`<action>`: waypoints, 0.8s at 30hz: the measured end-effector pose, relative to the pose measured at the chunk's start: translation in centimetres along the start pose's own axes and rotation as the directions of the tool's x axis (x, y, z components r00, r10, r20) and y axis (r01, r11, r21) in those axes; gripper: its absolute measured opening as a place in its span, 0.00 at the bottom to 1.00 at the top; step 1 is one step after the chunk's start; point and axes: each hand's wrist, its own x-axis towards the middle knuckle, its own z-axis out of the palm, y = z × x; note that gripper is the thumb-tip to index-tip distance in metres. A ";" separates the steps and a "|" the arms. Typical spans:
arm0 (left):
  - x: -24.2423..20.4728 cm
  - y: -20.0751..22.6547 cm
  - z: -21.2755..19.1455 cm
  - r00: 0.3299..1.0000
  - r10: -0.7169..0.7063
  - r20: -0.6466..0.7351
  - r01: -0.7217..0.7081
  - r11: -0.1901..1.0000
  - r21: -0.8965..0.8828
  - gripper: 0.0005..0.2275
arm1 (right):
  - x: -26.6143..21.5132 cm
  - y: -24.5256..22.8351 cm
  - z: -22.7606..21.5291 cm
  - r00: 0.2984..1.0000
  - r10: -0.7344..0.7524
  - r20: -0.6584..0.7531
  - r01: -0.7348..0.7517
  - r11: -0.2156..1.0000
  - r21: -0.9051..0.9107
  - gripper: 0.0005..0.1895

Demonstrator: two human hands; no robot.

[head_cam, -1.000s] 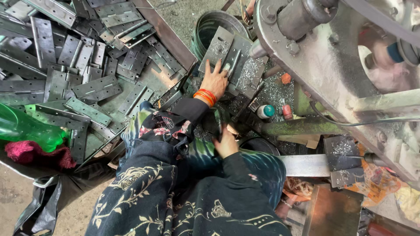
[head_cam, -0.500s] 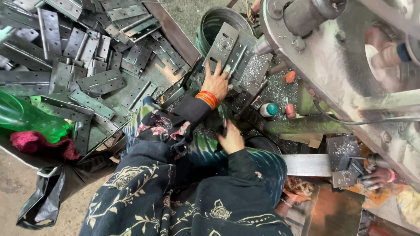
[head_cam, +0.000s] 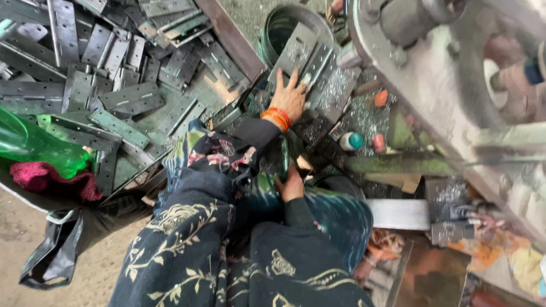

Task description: The person sits on the floor and operates a metalworking machine, likely a drill press, to process metal plates. They pick up metal plates from a pile, place them under the machine's press, and operate the lever to process the metal before discarding the finished pieces.

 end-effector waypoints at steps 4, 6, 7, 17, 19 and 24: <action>-0.3 0.8 0.0 0.998 -0.015 -0.055 0.014 1.000 -0.021 0.20 | 1.1 -1.6 -2.1 0.999 -0.044 0.009 0.044 0.999 0.013 0.41; 0.2 0.2 -0.2 0.998 -0.030 -0.049 0.030 0.999 -0.013 0.21 | 1.9 -3.6 -5.0 0.997 -0.029 0.074 0.030 0.999 -0.014 0.44; 0.5 0.5 0.2 0.999 -0.027 -0.039 0.027 1.000 -0.003 0.21 | 1.8 -4.4 -6.5 0.993 0.019 0.116 -0.011 0.997 -0.075 0.42; 4.8 0.6 2.5 0.986 -0.097 -0.132 0.103 0.994 0.042 0.20 | 2.6 -3.6 -5.7 0.991 0.034 0.132 -0.009 0.983 -0.182 0.42; 5.0 0.3 2.6 0.978 -0.111 -0.178 0.118 0.993 0.030 0.21 | 1.0 -2.1 -2.7 0.999 -0.030 0.044 0.033 0.996 -0.084 0.43; 2.9 -0.1 0.8 0.961 -0.077 -0.267 0.066 0.996 -0.052 0.20 | -0.2 -0.3 0.1 0.986 0.146 0.081 -0.143 0.989 -0.043 0.40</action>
